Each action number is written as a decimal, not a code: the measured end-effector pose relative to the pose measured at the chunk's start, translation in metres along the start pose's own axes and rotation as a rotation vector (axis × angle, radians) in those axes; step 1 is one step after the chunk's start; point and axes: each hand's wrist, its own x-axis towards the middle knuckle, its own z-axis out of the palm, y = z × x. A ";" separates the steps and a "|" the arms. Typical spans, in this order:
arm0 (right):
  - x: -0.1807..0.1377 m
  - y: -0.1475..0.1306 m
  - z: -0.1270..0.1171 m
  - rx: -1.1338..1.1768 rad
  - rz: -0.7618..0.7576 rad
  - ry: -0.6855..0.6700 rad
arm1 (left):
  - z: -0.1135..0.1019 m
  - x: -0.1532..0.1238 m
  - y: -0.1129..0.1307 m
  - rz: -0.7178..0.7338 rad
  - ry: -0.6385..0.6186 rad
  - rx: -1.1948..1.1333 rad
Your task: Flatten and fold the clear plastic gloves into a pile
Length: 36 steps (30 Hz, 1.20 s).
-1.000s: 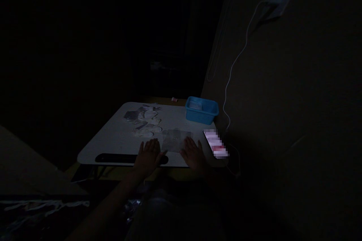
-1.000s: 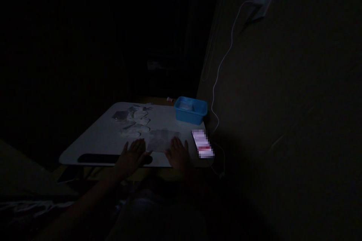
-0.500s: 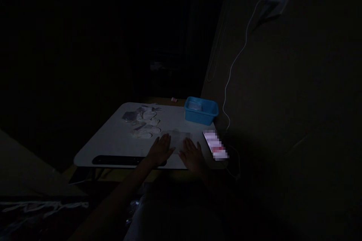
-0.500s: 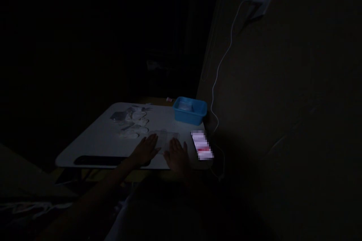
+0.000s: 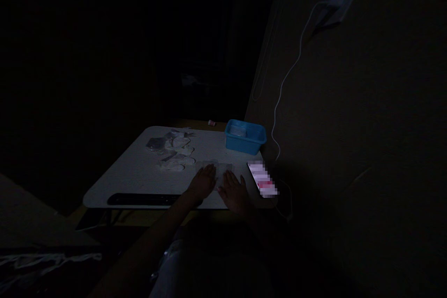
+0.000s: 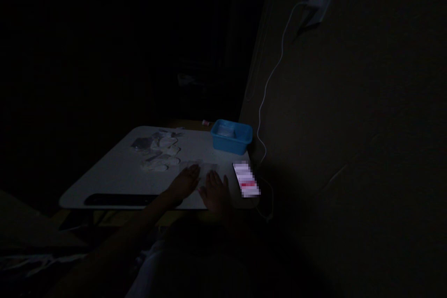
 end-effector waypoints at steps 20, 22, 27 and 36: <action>0.039 0.004 0.003 0.054 -0.209 -0.004 | 0.000 -0.007 -0.005 -0.133 0.004 0.046; 0.040 0.006 0.006 0.012 -0.196 0.011 | -0.001 -0.007 -0.004 -0.140 0.015 0.029; 0.039 0.022 0.012 -0.026 -0.061 0.025 | 0.001 -0.007 -0.004 -0.147 0.035 0.008; 0.031 0.016 0.012 0.017 -0.022 0.056 | 0.008 -0.007 -0.006 -0.135 0.087 0.022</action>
